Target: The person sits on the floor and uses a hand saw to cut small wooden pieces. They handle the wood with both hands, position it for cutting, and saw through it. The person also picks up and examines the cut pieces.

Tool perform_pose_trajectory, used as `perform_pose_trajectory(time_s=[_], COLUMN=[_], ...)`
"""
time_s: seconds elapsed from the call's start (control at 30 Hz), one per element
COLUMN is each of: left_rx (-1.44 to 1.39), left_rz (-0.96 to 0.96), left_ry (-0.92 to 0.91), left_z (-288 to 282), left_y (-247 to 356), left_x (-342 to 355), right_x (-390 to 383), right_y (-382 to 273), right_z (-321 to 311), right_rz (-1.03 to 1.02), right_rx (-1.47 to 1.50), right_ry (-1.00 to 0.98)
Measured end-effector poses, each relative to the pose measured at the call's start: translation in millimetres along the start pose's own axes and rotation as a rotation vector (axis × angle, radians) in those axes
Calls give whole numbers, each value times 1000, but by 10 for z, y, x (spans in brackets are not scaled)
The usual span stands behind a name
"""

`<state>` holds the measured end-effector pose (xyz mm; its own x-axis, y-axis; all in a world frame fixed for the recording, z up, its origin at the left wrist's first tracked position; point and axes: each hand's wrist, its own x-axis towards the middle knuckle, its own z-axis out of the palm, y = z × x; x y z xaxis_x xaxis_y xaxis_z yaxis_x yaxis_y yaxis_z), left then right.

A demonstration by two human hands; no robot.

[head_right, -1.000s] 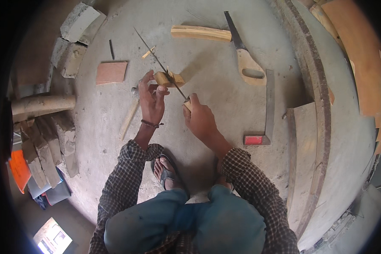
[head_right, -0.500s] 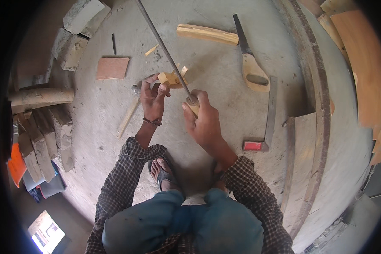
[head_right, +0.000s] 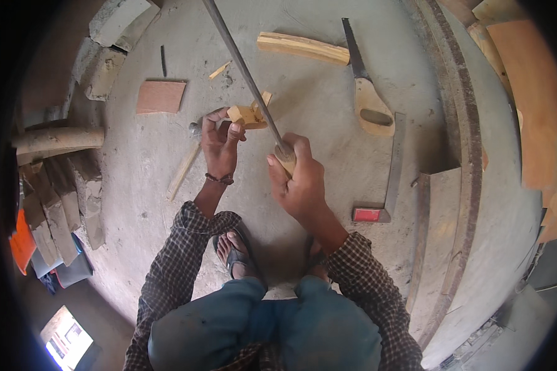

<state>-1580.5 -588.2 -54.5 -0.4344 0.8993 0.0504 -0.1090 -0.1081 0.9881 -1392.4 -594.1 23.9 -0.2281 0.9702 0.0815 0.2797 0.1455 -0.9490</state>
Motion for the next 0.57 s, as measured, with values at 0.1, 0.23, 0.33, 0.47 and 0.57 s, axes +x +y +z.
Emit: perform_pose_trajectory(time_s=[0.1, 0.23, 0.33, 0.47, 0.57], left_rx=[50, 126, 151, 188, 181], left_rz=[32, 37, 31, 65, 63], left_ry=[-32, -104, -121, -103, -140], left_z=[154, 229, 392, 431, 394], left_y=[8, 106, 165, 289, 273], left_x=[-33, 154, 116, 20, 31], right_x=[-167, 46, -12, 96, 103], right_y=[496, 653, 800, 392, 363], right_z=[44, -136, -345, -617, -661], right_rz=[135, 184, 130, 669, 614], right_rx=[-234, -144, 36, 450, 399], right_ry=[-124, -290, -338, -547, -546])
